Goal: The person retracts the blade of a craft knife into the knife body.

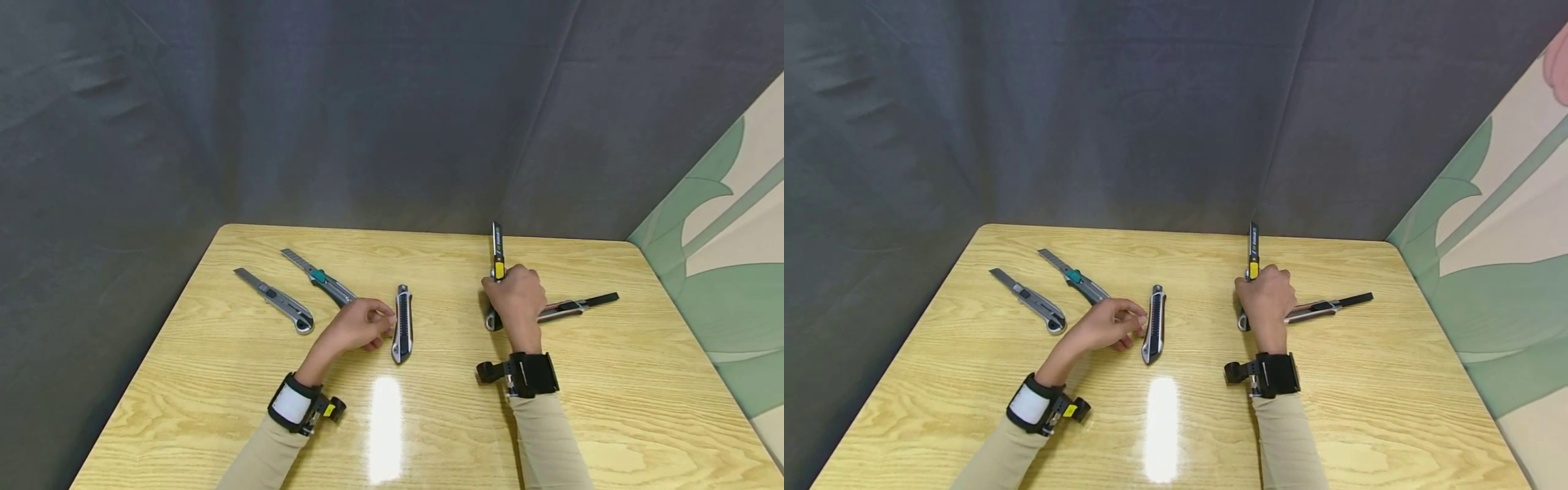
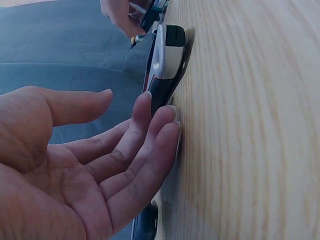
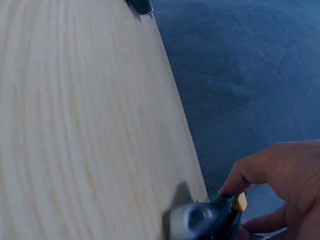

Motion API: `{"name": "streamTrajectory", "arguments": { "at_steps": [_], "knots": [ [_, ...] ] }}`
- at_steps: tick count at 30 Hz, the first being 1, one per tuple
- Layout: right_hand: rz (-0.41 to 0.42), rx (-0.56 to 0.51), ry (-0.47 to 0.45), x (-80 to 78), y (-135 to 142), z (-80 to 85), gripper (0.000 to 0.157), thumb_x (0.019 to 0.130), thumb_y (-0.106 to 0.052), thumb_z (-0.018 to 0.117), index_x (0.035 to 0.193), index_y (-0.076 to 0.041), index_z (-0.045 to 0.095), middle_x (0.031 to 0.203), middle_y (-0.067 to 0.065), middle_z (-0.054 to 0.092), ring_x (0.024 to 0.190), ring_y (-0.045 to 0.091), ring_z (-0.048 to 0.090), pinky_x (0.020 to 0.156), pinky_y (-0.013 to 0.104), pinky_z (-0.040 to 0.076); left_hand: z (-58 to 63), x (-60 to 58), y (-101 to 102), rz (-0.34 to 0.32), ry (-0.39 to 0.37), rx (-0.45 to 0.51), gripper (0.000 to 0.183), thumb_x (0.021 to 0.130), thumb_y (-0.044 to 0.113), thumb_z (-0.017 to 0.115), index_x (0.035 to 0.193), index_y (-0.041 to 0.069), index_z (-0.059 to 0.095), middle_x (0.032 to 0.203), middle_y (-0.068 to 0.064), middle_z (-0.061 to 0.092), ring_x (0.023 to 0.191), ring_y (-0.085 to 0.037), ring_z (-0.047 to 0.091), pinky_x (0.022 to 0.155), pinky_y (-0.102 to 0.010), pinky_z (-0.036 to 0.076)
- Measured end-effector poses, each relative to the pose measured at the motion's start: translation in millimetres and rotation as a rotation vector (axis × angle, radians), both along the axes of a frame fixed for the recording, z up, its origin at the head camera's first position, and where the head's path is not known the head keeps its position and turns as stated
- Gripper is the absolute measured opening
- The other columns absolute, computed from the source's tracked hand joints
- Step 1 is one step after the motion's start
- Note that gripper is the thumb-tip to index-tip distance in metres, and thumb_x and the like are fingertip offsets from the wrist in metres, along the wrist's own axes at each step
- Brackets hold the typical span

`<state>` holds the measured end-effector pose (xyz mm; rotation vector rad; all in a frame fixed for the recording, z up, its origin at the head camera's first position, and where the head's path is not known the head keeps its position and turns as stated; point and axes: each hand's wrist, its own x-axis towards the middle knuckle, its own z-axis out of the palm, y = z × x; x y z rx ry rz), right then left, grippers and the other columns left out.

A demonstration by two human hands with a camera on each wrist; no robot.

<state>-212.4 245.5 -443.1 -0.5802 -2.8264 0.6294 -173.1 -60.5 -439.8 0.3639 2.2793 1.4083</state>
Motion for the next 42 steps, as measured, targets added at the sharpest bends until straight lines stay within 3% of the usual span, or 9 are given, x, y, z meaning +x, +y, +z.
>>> {"name": "streamTrajectory", "arguments": {
  "at_steps": [9,20,27,35,42],
  "knots": [
    [0.081,-0.127,0.018,4.1,-6,13.6,0.044,0.079,-0.038,0.066,0.093,0.003,0.062,0.087,0.019,0.064,0.069,0.028,0.058,0.048,0.032,0.050,-0.1,0.1,2,0.014,0.011,0.013,0.023,0.095,0.023,0.057,0.110,0.007,0.065,0.091,-0.016,0.070,0.068,-0.029,0.066,0.057,-0.043,0.062],
    [0.158,-0.181,0.001,10.4,-16,34.3,0.042,0.080,-0.032,0.064,0.099,0.004,0.055,0.086,0.016,0.060,0.073,0.027,0.054,0.055,0.032,0.047,-2.2,1.4,3,-0.007,0.010,0.054,0.024,0.094,0.024,0.058,0.110,0.007,0.066,0.093,-0.018,0.068,0.071,-0.029,0.066,0.060,-0.047,0.062],
    [0.240,-0.223,0.024,14.9,-33,46.9,0.042,0.081,-0.032,0.065,0.103,0.001,0.052,0.089,0.013,0.059,0.070,0.023,0.054,0.052,0.030,0.047,1.2,4.7,9,-0.041,0.044,0.114,0.028,0.094,0.026,0.058,0.113,0.007,0.066,0.093,-0.016,0.068,0.071,-0.029,0.066,0.058,-0.044,0.063],
    [0.371,-0.288,0.028,21.4,-61,61.8,0.042,0.079,-0.030,0.069,0.107,-0.002,0.054,0.095,0.012,0.061,0.075,0.022,0.057,0.054,0.031,0.050,1.8,5.9,18,-0.055,-0.012,0.181,0.030,0.094,0.027,0.058,0.114,0.005,0.065,0.098,-0.018,0.069,0.074,-0.028,0.066,0.063,-0.046,0.063],
    [0.445,-0.354,0.033,28.8,-82,70.8,0.039,0.077,-0.030,0.071,0.105,-0.007,0.055,0.096,0.009,0.062,0.073,0.017,0.062,0.053,0.030,0.053,34.0,18.4,21,-0.079,-0.082,0.279,0.025,0.097,0.018,0.053,0.111,0.001,0.064,0.106,-0.032,0.062,0.085,-0.045,0.061,0.075,-0.062,0.058]
  ]
}}
